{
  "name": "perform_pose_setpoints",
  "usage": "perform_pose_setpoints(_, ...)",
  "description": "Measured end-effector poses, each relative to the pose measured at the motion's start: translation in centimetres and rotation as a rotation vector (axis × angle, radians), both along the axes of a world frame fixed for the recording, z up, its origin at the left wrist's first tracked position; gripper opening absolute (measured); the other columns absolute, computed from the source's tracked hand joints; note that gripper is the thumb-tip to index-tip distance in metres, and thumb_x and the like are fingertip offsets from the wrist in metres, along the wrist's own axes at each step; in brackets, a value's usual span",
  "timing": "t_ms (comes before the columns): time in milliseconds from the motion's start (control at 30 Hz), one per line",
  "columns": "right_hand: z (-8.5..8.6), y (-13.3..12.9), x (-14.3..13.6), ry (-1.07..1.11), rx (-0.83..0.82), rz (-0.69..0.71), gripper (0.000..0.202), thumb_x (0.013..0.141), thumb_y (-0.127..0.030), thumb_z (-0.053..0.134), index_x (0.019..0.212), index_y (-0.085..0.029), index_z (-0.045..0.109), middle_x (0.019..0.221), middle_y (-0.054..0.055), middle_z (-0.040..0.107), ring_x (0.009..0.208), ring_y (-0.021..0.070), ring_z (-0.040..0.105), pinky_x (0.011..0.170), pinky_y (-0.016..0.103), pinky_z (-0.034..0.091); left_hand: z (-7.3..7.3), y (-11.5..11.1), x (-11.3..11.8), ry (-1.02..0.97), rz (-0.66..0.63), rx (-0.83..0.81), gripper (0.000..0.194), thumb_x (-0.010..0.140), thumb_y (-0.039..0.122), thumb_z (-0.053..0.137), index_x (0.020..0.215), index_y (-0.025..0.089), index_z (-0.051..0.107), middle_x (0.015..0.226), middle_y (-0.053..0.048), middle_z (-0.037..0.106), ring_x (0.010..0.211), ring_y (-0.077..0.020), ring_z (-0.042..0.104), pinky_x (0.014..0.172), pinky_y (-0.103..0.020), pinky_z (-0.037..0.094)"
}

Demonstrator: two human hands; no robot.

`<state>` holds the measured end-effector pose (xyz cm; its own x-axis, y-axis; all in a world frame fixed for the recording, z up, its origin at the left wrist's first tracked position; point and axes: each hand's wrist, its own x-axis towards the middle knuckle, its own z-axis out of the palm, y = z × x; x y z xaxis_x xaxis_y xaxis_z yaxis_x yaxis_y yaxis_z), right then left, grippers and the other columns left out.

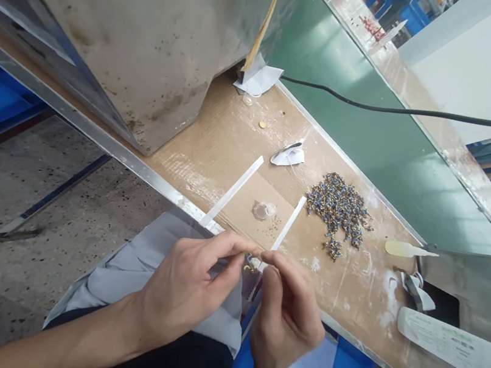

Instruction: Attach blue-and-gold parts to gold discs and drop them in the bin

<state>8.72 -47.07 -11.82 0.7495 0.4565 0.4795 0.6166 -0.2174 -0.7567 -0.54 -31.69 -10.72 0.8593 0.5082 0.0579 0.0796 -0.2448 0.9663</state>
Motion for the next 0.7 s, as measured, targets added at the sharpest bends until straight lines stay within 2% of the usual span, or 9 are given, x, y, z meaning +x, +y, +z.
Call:
perform_pose_setpoints(133,0.4,0.0,0.3,0.316,0.023,-0.012,0.018,0.104,-0.021,0.084,0.12,-0.028,0.086,0.11,0.004,0.085,0.098,0.0207,0.083,0.083,0.032,0.071,0.2,-0.5,0.1,0.03,-0.027,0.031,0.023,0.109,0.015,0.064,0.121,0.032,0.075,0.109,0.008,0.089,0.093,-0.0147,0.087,0.081,-0.024,0.065)
perform_pose_setpoints(233,0.2,0.0,0.5,0.376,0.086,0.027,0.015,0.103,-0.02,0.086,0.115,-0.028,0.087,0.107,0.003,0.085,0.095,0.0194,0.082,0.082,0.03,0.069,0.5,-0.7,0.2,0.035,-0.039,0.097,0.022,0.108,0.015,0.064,0.121,0.031,0.073,0.106,0.008,0.089,0.089,-0.0144,0.087,0.079,-0.023,0.065)
perform_pose_setpoints(333,-0.1,-0.4,0.7,0.421,0.112,0.046,0.013,0.103,-0.019,0.084,0.113,-0.028,0.087,0.108,0.003,0.085,0.102,0.0195,0.081,0.084,0.029,0.068,0.5,-1.1,0.4,0.015,-0.042,0.211,0.023,0.107,0.011,0.063,0.119,0.029,0.073,0.101,0.007,0.088,0.082,-0.0142,0.085,0.077,-0.024,0.064)
perform_pose_setpoints(433,-0.6,-1.1,0.6,0.46,0.124,0.038,0.013,0.104,-0.019,0.083,0.113,-0.028,0.086,0.11,0.003,0.085,0.105,0.0191,0.08,0.086,0.028,0.066,0.3,-1.7,0.7,0.008,-0.056,0.251,0.022,0.108,0.011,0.063,0.12,0.027,0.073,0.102,0.005,0.088,0.084,-0.0143,0.085,0.083,-0.024,0.065)
perform_pose_setpoints(500,-1.0,-1.7,0.6,0.471,0.121,0.019,0.013,0.105,-0.02,0.083,0.114,-0.028,0.086,0.109,0.003,0.084,0.103,0.0188,0.08,0.085,0.028,0.066,0.1,-2.1,0.9,0.038,-0.085,0.195,0.022,0.11,0.014,0.063,0.122,0.027,0.075,0.108,0.003,0.089,0.091,-0.015,0.086,0.089,-0.024,0.065)
perform_pose_setpoints(567,-1.5,-2.4,0.6,0.447,0.116,-0.001,0.014,0.106,-0.02,0.081,0.116,-0.027,0.086,0.109,0.004,0.084,0.102,0.0192,0.081,0.084,0.03,0.066,0.0,-2.4,1.3,0.102,-0.117,0.072,0.021,0.112,0.02,0.063,0.124,0.028,0.078,0.116,0.002,0.089,0.097,-0.0156,0.086,0.088,-0.023,0.065)
perform_pose_setpoints(700,-2.7,-3.9,0.4,0.266,0.147,-0.008,0.024,0.107,-0.013,0.077,0.125,-0.028,0.083,0.118,0.006,0.084,0.11,0.0216,0.081,0.095,0.037,0.069,0.0,-3.3,2.3,0.193,-0.17,-0.146,0.022,0.113,0.03,0.065,0.128,0.029,0.081,0.123,-0.001,0.089,0.102,-0.0186,0.086,0.086,-0.023,0.067)
